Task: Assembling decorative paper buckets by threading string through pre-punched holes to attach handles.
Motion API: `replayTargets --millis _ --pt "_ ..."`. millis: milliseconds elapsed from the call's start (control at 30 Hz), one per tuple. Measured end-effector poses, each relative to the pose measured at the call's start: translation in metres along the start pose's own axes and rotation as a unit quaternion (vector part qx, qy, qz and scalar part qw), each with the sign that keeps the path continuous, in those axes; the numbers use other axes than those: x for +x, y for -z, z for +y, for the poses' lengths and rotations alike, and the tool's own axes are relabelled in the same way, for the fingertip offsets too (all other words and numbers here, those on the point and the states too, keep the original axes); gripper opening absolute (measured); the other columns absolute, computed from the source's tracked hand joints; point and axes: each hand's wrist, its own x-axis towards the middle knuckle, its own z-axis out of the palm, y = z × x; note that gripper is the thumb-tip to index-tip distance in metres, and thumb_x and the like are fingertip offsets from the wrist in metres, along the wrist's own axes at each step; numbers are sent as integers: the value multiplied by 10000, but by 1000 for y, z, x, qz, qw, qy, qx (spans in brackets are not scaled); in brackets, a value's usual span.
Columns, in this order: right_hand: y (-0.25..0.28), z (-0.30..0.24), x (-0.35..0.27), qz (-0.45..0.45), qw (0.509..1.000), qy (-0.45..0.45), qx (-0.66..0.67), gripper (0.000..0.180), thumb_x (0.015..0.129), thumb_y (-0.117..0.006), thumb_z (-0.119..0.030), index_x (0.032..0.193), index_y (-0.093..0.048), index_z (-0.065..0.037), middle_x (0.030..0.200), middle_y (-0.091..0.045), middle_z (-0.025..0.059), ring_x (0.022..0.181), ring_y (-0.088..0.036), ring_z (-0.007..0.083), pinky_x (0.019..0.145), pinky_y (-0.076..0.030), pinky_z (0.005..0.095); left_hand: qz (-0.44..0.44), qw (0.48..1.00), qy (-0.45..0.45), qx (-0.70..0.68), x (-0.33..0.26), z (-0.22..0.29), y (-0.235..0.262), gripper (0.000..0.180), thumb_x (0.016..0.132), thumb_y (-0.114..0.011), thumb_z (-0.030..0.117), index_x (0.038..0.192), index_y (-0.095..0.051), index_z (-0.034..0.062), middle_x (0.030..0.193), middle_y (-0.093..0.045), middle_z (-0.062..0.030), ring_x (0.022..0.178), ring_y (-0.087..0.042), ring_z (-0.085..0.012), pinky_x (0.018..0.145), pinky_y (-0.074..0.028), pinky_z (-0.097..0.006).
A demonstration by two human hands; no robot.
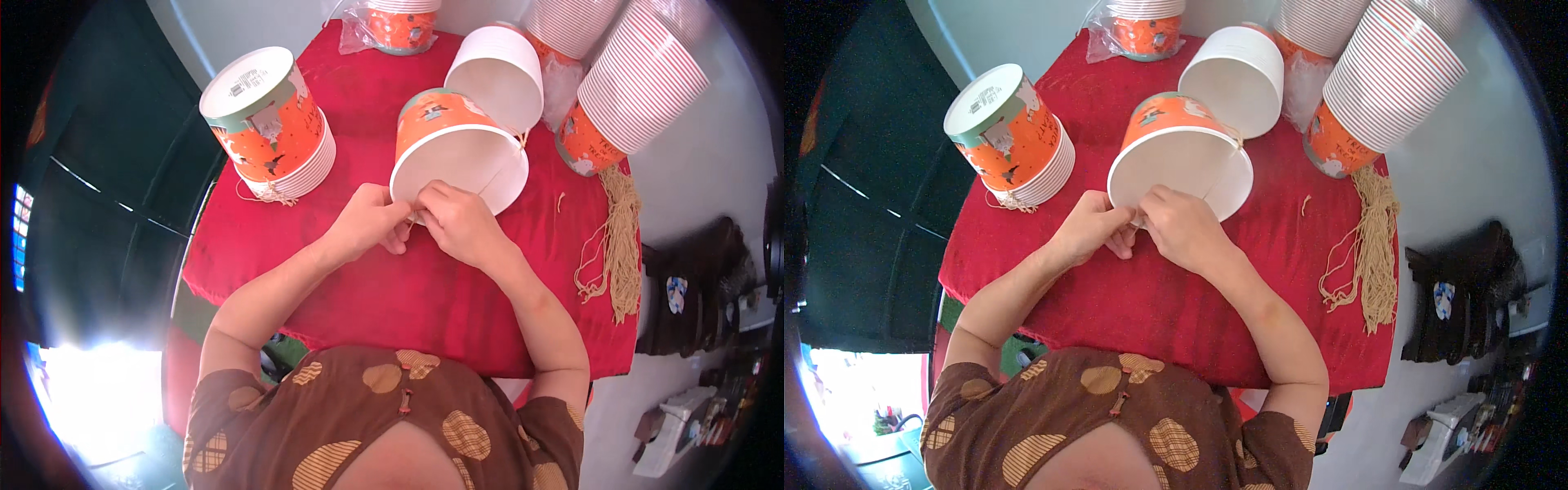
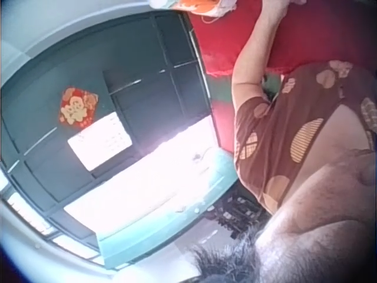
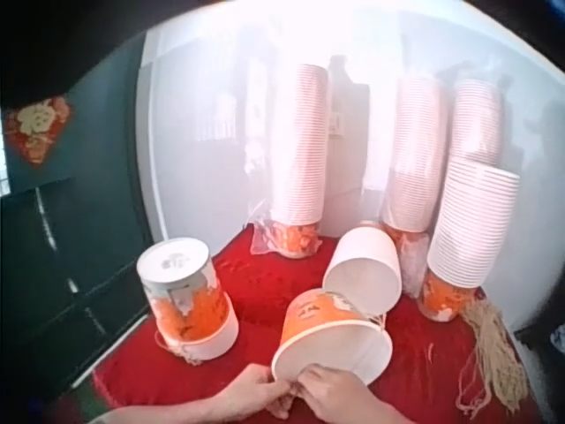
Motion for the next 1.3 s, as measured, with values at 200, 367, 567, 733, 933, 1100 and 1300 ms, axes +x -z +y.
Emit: replayTargets --millis 200,367,567,733,933,1100,1300 --pt "3 -9 -15 94 995 -8 23 109 770 -614 38 849 -546 4 937 -594 101 915 -575 292 731 -486 381 -22 999 37 -20 -5 -11 -5 202 857 -511 112 873 -593 -71 665 -602 -107 488 -607 -187 458 -532 -303" --pt "2 -7 -25 103 990 63 -77 140 703 -641 6 802 -548 -26 938 -574 94 896 -543 288 798 -433 409 -47 997 30 -58 -6 -19 -7 187 889 -502 96 883 -587 -71 691 -606 -109 477 -594 -165 432 -519 -288" --pt "-4 -2 -27 65 995 61 -55 173 684 -649 6 813 -541 -35 897 -559 90 882 -536 289 796 -425 411 -46 998 17 -47 -6 -23 -7 175 913 -549 118 863 -608 -39 675 -616 -88 458 -588 -148 404 -482 -249" --pt "-8 -1 -28 53 996 57 -44 222 652 -656 27 811 -517 -39 898 -557 91 875 -533 292 787 -424 413 -47 997 22 -49 -5 -24 -7 123 883 -580 77 852 -606 -39 667 -605 -79 448 -567 -130 397 -483 -249" --pt "-14 2 -31 60 996 52 -35 250 628 -654 50 805 -504 -42 888 -561 91 861 -532 298 771 -424 415 -48 997 18 -59 -3 -25 -9 70 850 -561 18 858 -596 -42 656 -589 -72 433 -548 -121 380 -475 -250" --pt "-17 4 -31 70 997 18 -11 254 628 -642 62 809 -500 -46 882 -567 96 842 -530 312 742 -429 410 -45 996 7 -72 -3 -29 -10 95 861 -582 40 803 -610 -30 668 -605 -71 430 -550 -123 389 -469 -243" --pt "-13 -9 -28 63 997 -1 -36 222 648 -652 36 823 -543 -46 859 -563 99 845 -533 312 723 -433 405 -1 997 -7 -77 -5 -31 -12 81 868 -562 22 864 -608 -45 678 -608 -86 424 -542 -124 371 -458 -249"
